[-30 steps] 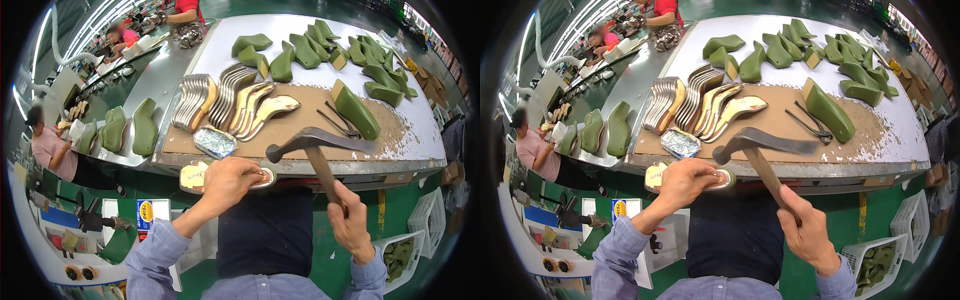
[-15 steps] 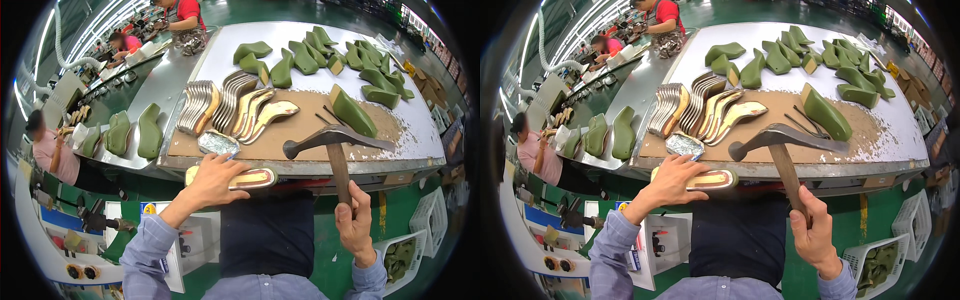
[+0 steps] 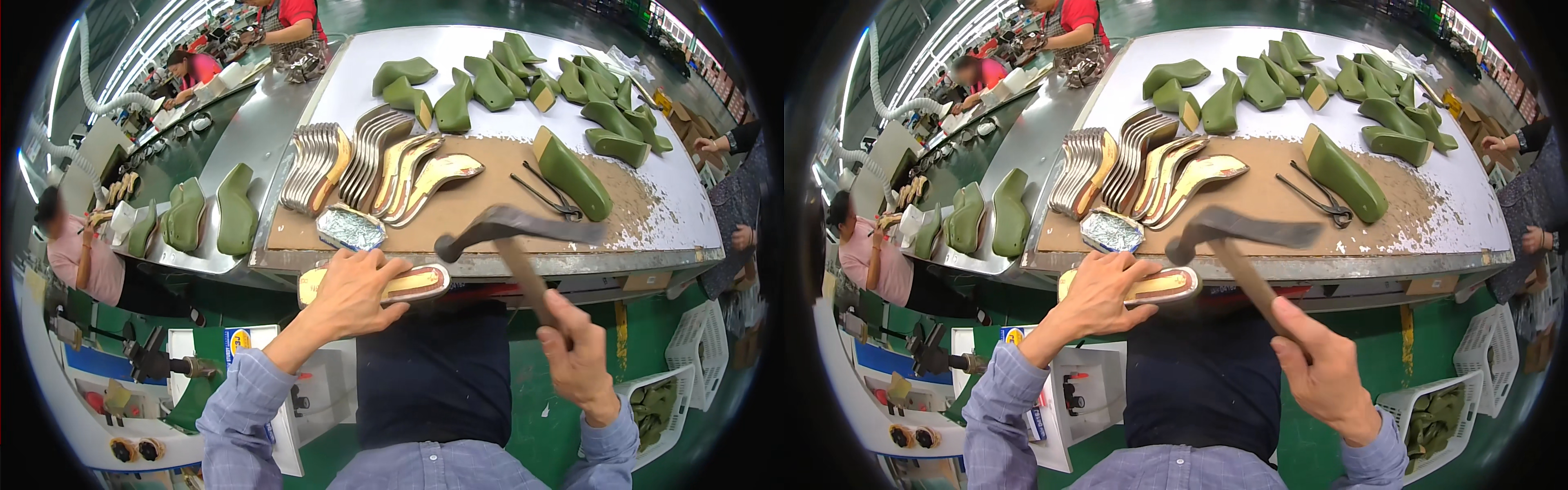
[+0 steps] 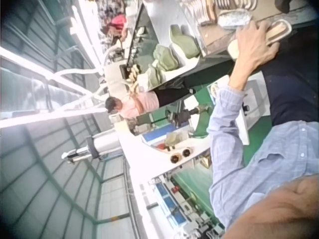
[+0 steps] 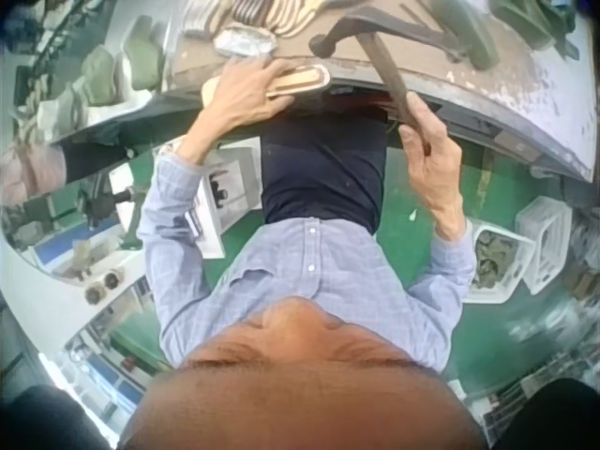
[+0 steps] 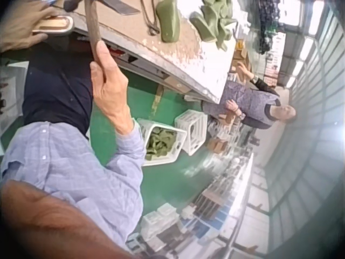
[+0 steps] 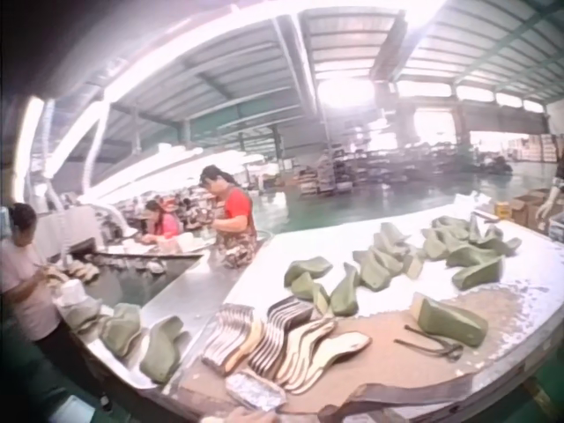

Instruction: The person repeatedly picks up a green shoe upper and a sole, places the sole onto the upper, and uses a hammer to tap the components together. The person then places the assembled shoe aside and repeats the process with new parts from the table.

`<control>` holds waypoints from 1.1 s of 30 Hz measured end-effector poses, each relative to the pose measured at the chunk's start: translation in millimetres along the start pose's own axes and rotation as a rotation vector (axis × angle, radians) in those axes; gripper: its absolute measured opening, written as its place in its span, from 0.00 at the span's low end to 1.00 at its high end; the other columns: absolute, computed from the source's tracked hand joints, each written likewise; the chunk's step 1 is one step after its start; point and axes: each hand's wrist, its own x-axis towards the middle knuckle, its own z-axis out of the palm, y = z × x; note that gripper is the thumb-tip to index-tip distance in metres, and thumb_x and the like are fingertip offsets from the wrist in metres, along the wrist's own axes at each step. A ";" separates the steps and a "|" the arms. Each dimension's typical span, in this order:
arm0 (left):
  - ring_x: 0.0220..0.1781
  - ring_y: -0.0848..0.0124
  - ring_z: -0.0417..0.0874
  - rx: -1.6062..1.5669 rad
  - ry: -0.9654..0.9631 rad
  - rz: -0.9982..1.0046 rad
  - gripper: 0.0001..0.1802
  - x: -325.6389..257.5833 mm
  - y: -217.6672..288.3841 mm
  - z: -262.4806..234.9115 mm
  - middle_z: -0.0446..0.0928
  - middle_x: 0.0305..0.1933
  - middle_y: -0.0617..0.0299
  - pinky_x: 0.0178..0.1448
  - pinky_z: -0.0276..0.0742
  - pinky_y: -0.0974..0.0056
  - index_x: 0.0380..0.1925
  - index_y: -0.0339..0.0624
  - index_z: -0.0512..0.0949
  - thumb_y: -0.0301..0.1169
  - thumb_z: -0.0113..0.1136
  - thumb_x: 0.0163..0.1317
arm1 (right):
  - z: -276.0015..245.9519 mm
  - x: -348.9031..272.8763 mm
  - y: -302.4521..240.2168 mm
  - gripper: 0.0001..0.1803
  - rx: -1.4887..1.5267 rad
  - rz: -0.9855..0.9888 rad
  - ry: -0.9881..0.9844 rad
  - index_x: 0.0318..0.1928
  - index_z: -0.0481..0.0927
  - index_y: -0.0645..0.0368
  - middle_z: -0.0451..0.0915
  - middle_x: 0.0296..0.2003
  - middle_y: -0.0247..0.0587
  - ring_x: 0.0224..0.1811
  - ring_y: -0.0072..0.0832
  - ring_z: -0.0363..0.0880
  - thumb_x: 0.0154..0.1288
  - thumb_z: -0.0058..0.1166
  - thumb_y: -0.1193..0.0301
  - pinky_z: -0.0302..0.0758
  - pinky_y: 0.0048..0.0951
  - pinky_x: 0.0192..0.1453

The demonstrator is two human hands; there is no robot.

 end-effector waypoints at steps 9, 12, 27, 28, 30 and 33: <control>0.46 0.57 0.81 0.014 0.010 -0.001 0.30 1.5 0.8 1.7 0.77 0.42 0.56 0.53 0.70 0.53 0.55 0.50 0.78 0.49 0.72 0.54 | 17.0 8.0 4.7 0.28 -0.117 -0.076 -0.063 0.68 0.72 0.61 0.84 0.49 0.57 0.43 0.44 0.88 0.68 0.60 0.80 0.83 0.38 0.44; 0.45 0.58 0.81 0.027 0.038 0.014 0.29 3.6 -2.8 3.8 0.78 0.41 0.56 0.51 0.69 0.53 0.52 0.49 0.79 0.49 0.72 0.54 | 20.5 20.7 -0.8 0.23 0.169 0.255 -0.133 0.63 0.78 0.62 0.82 0.56 0.57 0.58 0.47 0.84 0.68 0.61 0.79 0.80 0.36 0.61; 0.49 0.56 0.81 0.031 -0.027 -0.046 0.31 0.8 4.9 3.8 0.78 0.45 0.55 0.55 0.72 0.53 0.54 0.50 0.78 0.51 0.72 0.53 | 37.4 17.5 26.7 0.25 -0.148 -0.040 0.110 0.61 0.81 0.53 0.85 0.37 0.50 0.34 0.45 0.86 0.63 0.66 0.78 0.81 0.38 0.36; 0.50 0.56 0.81 0.027 -0.021 -0.050 0.30 -0.4 5.7 2.3 0.78 0.45 0.55 0.55 0.72 0.53 0.54 0.49 0.78 0.50 0.72 0.54 | 34.8 22.6 32.8 0.26 -0.196 -0.053 0.145 0.62 0.81 0.51 0.81 0.30 0.46 0.28 0.43 0.82 0.63 0.67 0.77 0.78 0.40 0.32; 0.50 0.56 0.81 0.015 -0.008 -0.050 0.29 -0.9 4.3 2.5 0.79 0.45 0.55 0.56 0.72 0.53 0.54 0.49 0.78 0.50 0.71 0.55 | 28.0 34.7 47.6 0.26 -0.434 -0.094 0.138 0.63 0.80 0.49 0.77 0.26 0.44 0.22 0.42 0.78 0.64 0.65 0.75 0.74 0.40 0.26; 0.54 0.55 0.82 -0.192 0.072 0.001 0.28 -5.0 -6.9 3.4 0.80 0.50 0.54 0.61 0.72 0.52 0.56 0.47 0.78 0.46 0.70 0.58 | 32.3 47.7 74.5 0.27 -0.648 -0.081 0.133 0.65 0.78 0.47 0.78 0.34 0.41 0.36 0.40 0.79 0.64 0.63 0.73 0.72 0.43 0.41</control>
